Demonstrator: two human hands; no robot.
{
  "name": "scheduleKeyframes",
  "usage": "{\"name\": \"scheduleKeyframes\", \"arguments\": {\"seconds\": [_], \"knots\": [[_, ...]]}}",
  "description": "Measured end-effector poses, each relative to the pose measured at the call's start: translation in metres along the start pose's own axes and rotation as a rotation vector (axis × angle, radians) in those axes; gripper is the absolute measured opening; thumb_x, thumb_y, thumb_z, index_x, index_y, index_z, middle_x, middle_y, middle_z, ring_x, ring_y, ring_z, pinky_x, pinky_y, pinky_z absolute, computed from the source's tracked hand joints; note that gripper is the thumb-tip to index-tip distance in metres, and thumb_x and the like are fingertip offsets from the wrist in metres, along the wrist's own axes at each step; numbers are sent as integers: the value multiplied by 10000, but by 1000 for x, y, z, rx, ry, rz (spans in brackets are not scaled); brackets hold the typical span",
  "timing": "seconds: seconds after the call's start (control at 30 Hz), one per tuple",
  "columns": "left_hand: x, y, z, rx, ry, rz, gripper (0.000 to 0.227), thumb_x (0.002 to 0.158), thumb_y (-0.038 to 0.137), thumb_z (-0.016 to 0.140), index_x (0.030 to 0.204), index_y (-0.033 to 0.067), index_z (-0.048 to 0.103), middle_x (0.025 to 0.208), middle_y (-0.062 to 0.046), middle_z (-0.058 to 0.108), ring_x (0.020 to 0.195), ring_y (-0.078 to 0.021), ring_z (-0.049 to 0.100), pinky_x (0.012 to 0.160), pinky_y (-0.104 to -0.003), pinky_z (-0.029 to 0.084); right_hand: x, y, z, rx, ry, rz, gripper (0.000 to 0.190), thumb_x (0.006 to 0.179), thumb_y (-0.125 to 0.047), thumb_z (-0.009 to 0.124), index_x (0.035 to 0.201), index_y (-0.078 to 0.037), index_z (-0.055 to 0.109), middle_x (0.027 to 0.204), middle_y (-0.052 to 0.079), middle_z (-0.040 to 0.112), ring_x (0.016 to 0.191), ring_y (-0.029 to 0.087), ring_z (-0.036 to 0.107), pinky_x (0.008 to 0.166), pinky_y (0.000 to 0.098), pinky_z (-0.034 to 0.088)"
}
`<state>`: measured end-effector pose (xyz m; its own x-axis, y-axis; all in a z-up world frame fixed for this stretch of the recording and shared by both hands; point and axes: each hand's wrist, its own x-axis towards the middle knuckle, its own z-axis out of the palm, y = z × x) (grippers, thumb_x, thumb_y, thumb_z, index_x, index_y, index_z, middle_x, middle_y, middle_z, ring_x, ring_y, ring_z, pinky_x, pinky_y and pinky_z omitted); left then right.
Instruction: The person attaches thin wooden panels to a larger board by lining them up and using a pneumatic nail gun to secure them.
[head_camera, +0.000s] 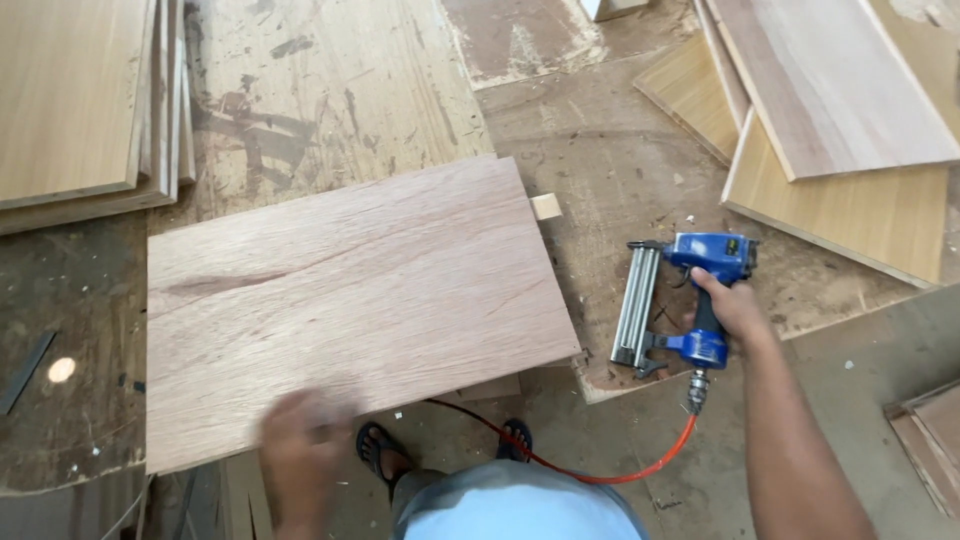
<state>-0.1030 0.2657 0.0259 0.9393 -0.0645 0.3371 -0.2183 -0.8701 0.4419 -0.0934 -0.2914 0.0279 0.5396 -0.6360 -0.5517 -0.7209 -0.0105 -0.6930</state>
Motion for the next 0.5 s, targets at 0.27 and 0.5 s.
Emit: {"name": "scheduleKeyframes", "arguments": {"seconds": [0.27, 0.5], "knots": [[-11, -114, -63, 140, 18, -886, 1081, 807, 698, 646, 1475, -111, 385, 1355, -382, 398, 1268, -541, 354, 1006, -634, 305, -55, -37, 5, -927, 87, 44, 823, 1034, -727, 354, 938, 9, 710, 977, 187, 731, 918, 365, 692, 876, 496, 501], [0, -112, -50, -243, 298, -1317, 528, 953, 407, 851, 1044, -75, 656, 1010, -158, 713, 724, -252, 713, 665, -402, 652, -148, -40, 105, -434, -285, -118, 368, 977, -357, 602, 1301, -191, 659, 1095, 30, 612, 638, 136, 564, 585, 251, 475]]}}
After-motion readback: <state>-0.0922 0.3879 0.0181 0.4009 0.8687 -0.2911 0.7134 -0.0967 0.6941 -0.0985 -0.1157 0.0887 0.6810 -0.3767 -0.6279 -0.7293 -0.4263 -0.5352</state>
